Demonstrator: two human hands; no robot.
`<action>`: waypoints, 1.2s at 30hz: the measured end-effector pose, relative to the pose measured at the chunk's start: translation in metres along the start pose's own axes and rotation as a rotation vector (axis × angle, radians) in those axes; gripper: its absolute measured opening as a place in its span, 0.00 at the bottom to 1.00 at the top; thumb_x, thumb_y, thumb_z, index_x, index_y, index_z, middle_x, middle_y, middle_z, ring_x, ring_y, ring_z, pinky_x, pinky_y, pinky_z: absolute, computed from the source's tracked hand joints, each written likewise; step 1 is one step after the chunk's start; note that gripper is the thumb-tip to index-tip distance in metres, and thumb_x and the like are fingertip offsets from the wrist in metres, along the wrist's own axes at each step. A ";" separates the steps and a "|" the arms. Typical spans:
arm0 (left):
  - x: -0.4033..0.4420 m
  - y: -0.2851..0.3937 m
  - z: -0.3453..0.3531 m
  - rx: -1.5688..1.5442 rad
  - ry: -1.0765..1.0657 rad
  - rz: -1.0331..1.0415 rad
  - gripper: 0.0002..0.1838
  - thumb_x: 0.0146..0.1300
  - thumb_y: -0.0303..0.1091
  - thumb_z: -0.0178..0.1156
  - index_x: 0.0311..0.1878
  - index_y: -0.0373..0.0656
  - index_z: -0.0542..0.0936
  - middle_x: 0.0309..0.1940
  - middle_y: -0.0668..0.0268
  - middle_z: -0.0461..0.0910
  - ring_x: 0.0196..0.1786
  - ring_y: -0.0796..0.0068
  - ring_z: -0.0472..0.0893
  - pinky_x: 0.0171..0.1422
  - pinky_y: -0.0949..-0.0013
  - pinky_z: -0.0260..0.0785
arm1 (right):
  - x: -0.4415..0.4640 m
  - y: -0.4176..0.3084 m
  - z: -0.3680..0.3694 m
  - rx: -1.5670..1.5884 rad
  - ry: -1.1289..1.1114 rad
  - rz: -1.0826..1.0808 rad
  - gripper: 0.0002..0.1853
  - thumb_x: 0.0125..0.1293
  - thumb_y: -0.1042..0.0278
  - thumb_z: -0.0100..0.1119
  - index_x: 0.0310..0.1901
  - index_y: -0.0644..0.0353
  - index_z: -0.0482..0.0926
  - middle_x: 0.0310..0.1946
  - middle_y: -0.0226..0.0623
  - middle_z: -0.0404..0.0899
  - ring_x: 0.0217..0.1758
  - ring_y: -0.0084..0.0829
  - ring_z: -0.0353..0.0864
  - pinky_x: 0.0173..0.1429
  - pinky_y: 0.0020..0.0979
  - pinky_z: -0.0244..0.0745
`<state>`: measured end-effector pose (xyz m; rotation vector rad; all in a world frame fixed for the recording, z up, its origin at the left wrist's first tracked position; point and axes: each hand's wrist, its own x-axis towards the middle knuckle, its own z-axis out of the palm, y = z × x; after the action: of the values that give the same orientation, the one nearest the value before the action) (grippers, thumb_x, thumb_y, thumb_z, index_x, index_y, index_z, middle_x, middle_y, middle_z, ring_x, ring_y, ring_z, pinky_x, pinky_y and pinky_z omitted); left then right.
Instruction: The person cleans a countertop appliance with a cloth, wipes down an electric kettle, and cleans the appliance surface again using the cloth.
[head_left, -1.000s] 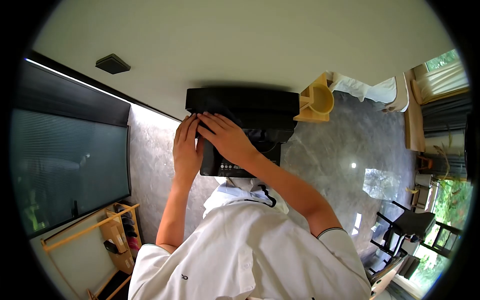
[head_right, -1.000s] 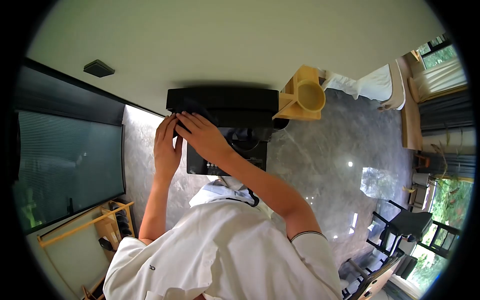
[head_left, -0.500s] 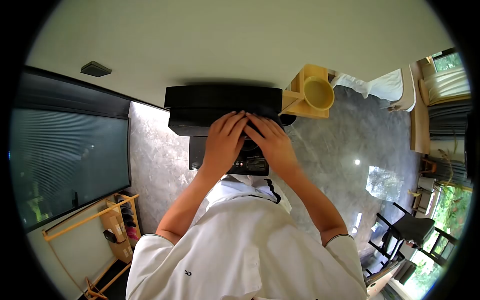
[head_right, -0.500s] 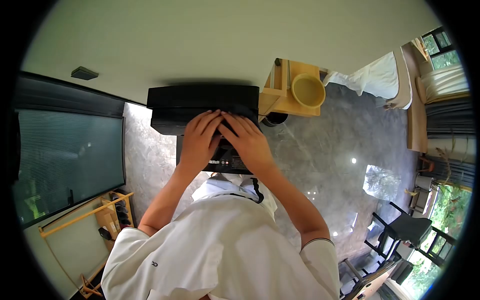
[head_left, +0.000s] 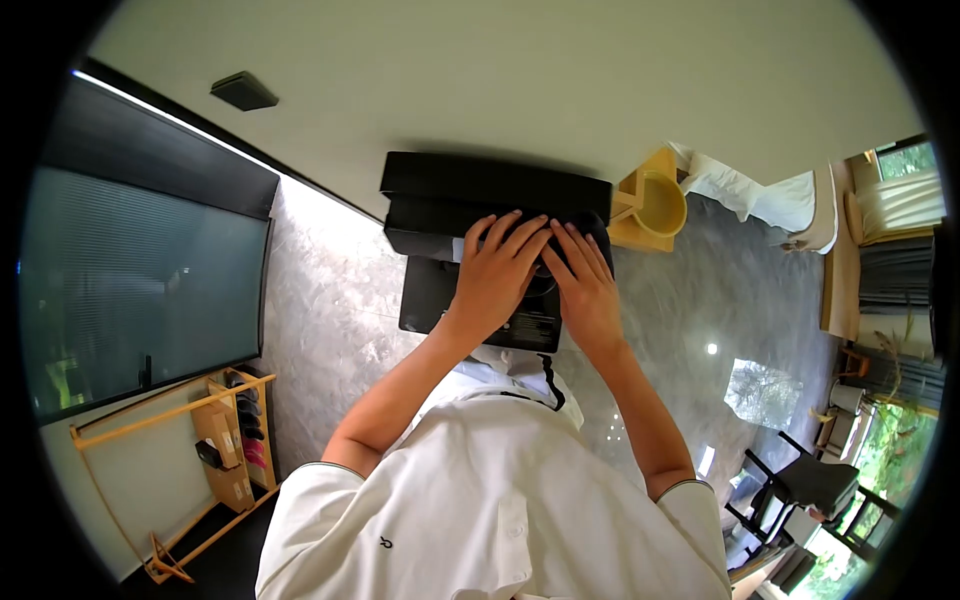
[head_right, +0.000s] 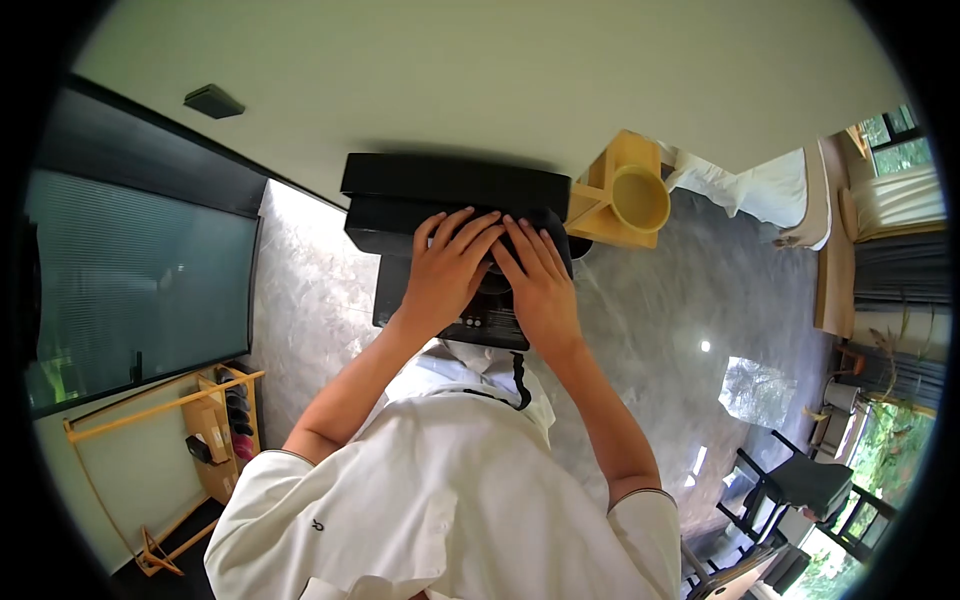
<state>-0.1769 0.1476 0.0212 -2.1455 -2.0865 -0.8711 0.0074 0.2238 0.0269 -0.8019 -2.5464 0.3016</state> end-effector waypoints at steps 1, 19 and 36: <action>-0.005 -0.009 -0.005 0.017 0.013 -0.016 0.33 0.68 0.29 0.75 0.77 0.51 0.84 0.81 0.71 0.82 0.83 0.59 0.77 0.91 0.44 0.58 | 0.007 -0.012 0.005 -0.012 -0.015 -0.008 0.29 0.72 0.80 0.63 0.74 0.56 0.85 0.84 0.43 0.78 0.88 0.49 0.77 0.91 0.52 0.71; -0.089 -0.164 -0.081 -0.155 0.183 -0.265 0.31 0.69 0.19 0.73 0.75 0.45 0.84 0.76 0.62 0.84 0.76 0.47 0.81 0.80 0.45 0.75 | 0.102 -0.156 0.135 0.040 0.083 -0.160 0.23 0.75 0.71 0.64 0.69 0.51 0.88 0.86 0.38 0.77 0.89 0.42 0.75 0.93 0.49 0.69; -0.092 -0.027 0.030 -0.212 0.192 -0.226 0.30 0.72 0.26 0.76 0.77 0.42 0.83 0.75 0.51 0.77 0.71 0.44 0.82 0.75 0.49 0.79 | -0.013 0.010 0.075 -0.164 0.039 -0.440 0.26 0.74 0.67 0.67 0.73 0.47 0.88 0.89 0.23 0.74 0.80 0.30 0.82 0.90 0.39 0.73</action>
<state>-0.1860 0.0777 -0.0503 -1.8442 -2.2549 -1.3191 -0.0148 0.2190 -0.0468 -0.2788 -2.6471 -0.0643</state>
